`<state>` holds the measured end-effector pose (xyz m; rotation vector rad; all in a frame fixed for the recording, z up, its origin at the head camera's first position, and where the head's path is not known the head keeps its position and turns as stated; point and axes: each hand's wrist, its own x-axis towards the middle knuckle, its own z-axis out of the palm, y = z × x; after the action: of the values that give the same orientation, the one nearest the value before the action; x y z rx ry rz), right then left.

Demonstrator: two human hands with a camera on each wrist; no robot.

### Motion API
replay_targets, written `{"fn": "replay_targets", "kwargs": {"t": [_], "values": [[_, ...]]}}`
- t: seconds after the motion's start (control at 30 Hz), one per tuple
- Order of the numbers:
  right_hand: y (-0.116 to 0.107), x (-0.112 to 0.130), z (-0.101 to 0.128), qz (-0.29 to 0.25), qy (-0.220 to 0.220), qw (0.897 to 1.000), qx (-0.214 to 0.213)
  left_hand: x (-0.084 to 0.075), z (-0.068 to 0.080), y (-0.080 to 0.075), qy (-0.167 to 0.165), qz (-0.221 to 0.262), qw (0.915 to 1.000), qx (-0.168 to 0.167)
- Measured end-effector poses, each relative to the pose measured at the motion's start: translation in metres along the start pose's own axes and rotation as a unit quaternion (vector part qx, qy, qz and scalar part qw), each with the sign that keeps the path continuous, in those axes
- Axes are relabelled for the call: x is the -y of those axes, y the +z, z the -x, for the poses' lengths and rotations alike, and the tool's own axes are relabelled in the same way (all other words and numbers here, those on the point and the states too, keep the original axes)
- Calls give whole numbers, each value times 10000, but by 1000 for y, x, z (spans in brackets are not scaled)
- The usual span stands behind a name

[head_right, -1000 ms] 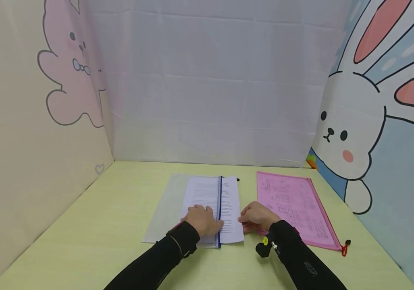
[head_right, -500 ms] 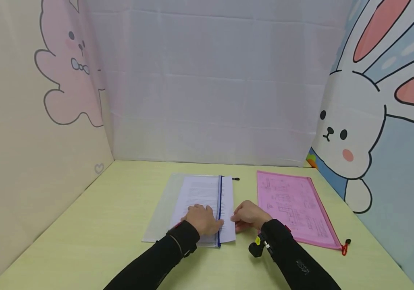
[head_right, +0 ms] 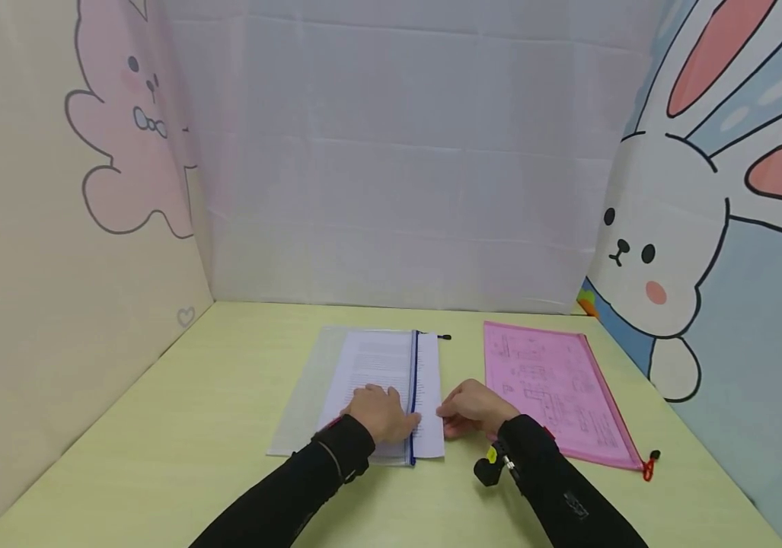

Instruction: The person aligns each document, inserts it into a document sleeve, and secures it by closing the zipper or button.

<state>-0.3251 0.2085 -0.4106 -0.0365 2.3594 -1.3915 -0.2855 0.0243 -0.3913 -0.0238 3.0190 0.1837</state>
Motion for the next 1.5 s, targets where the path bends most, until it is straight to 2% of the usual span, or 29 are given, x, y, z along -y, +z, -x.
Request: {"fn": "replay_targets", "kwargs": {"t": [0.2,0.53,0.77,1.2,1.5], "values": [[-1,-1,1,-175,21,9998,54,2,1,1,-2,72,10000,16],[4,-1,0,-40,-87,9999,-92,0,-1,2,-123,195,9997,53],[9,4,-2,-4,-130,9998,-120,-3,-2,3,-105,90,9999,42],[21,10,-8,-167,-488,9983,262,-3,-2,3,-16,199,9997,166],[20,10,-4,-396,-406,9978,341,-1,-1,-1,78,182,9996,184]]}}
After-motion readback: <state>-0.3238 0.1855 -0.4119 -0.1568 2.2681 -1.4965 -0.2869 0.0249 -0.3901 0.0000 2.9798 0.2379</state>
